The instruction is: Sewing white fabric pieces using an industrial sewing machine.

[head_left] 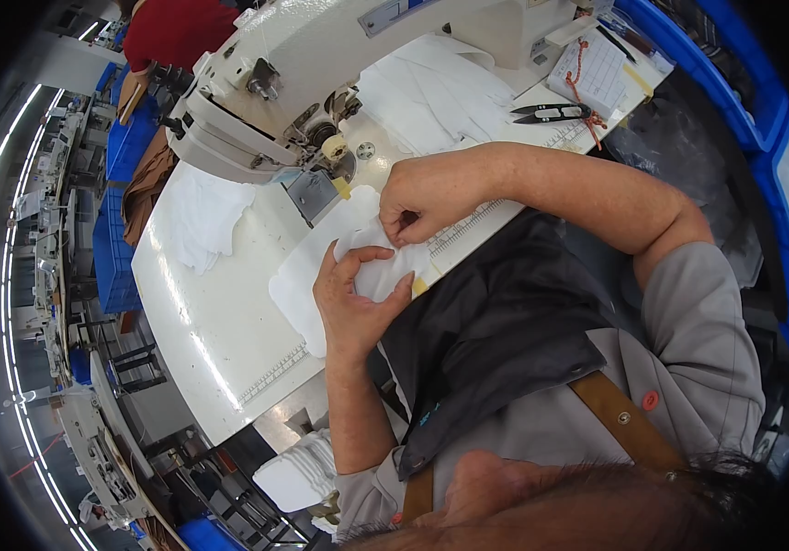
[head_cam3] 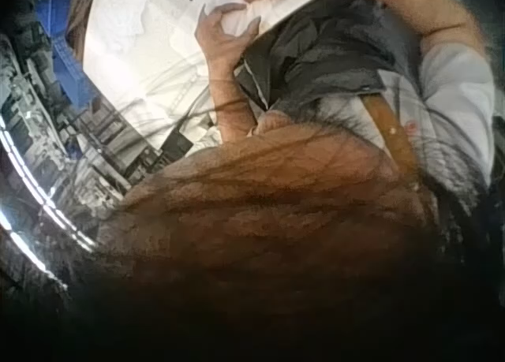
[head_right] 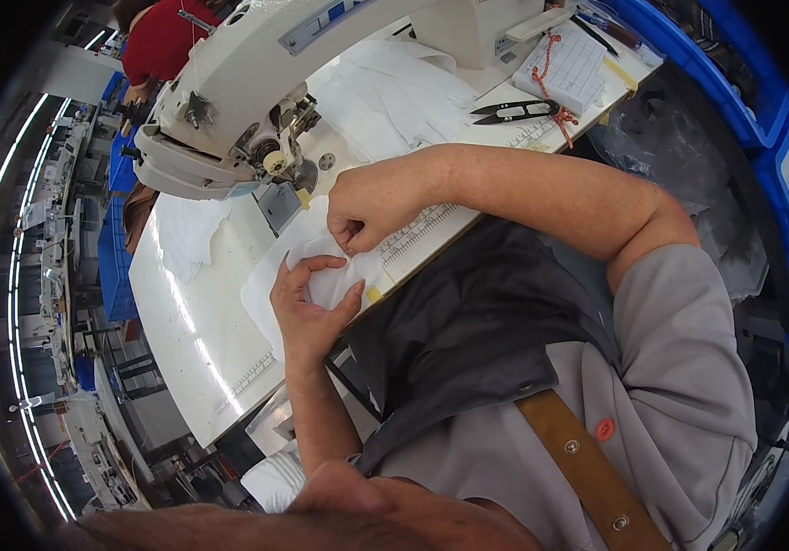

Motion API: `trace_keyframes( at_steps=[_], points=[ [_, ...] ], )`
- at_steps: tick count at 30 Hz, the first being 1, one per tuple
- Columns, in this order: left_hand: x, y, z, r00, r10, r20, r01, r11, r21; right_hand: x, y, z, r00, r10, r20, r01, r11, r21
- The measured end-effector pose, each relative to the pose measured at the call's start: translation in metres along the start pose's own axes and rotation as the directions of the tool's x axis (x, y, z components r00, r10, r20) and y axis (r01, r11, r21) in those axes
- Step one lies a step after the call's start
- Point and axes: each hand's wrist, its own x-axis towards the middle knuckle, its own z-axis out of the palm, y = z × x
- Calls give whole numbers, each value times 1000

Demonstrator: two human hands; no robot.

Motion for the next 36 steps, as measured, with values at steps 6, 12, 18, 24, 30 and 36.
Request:
trace_keyframes(
  at_steps=[6, 12, 18, 24, 30, 36],
  points=[
    [-2, -2, 6, 997, -25, -72, 28, 999, 35, 2, 0, 2, 996, 62, -65, -58, 996, 68],
    [-8, -22, 6, 976, -89, -200, 86, 996, -26, -12, -2, 8, 961, 98, -261, -62, 988, 140],
    [-7, -27, 8, 943, -223, -248, 169, 961, -220, -29, -14, 18, 956, -264, -129, 207, 916, -344],
    [-8, -29, 9, 933, -247, -260, 206, 963, -176, -20, -21, 7, 983, -177, 40, 170, 822, -544],
    [-2, -15, 12, 951, -103, -291, 55, 984, -169, -9, 0, 5, 996, -91, 2, 90, 984, -151],
    [-2, -8, 2, 984, -179, -25, 170, 964, -203, -8, 4, 1, 1000, 3, 14, -4, 998, 64]
  ],
)
